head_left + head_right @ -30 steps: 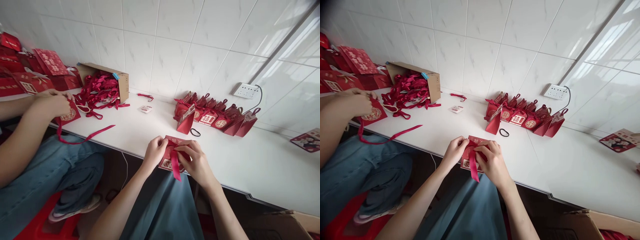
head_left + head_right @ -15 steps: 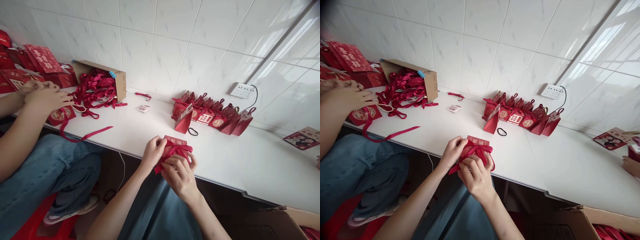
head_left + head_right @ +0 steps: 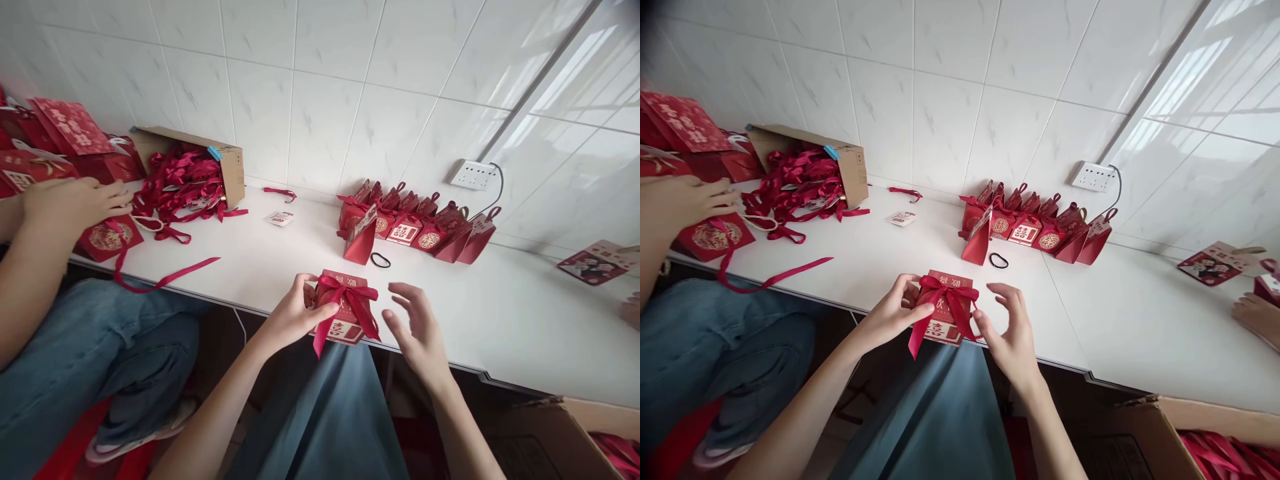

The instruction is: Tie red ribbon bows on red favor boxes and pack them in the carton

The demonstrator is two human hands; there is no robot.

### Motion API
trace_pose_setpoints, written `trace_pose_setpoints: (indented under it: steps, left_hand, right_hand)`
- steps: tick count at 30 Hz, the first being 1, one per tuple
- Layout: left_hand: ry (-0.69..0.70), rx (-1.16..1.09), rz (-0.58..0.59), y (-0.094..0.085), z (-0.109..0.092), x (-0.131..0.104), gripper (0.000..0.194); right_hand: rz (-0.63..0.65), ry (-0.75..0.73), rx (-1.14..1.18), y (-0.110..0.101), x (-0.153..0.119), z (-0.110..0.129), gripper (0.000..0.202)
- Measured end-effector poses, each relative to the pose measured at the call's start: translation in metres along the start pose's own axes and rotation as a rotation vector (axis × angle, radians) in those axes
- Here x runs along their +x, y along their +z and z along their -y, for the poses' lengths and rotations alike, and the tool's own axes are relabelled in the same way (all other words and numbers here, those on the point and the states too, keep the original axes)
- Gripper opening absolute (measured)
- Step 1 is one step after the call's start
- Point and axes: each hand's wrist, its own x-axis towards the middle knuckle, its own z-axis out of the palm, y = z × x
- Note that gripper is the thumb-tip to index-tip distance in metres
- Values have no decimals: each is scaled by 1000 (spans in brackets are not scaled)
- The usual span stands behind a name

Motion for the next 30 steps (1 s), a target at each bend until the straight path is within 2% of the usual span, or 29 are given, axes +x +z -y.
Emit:
trace_pose_setpoints:
  steps: [2, 4, 6, 8, 15, 20, 25, 30]
  left_hand:
    - [18, 10, 59, -1, 0, -4, 48]
    - [57, 19, 99, -3, 0, -6, 48]
    - [95, 28, 114, -5, 3, -5, 51]
    - [111, 19, 131, -7, 8, -3, 55]
    - [162, -34, 160, -13, 26, 8, 69]
    - [333, 98, 92, -10, 22, 4, 64]
    - [422, 172, -1, -6, 20, 6, 44]
    - [382, 198, -161, -6, 20, 12, 25]
  right_hand:
    - [152, 118, 105, 6, 5, -13, 63]
    - [296, 190, 196, 13, 7, -20, 81]
    - [382, 239, 275, 19, 8, -23, 87]
    - [409, 260, 329, 23, 8, -25, 89]
    - [377, 204, 326, 23, 12, -33, 100]
    - [240, 9, 215, 14, 7, -25, 101]
    - [70, -194, 81, 0, 5, -13, 102]
    - [-10, -289, 12, -13, 5, -4, 104]
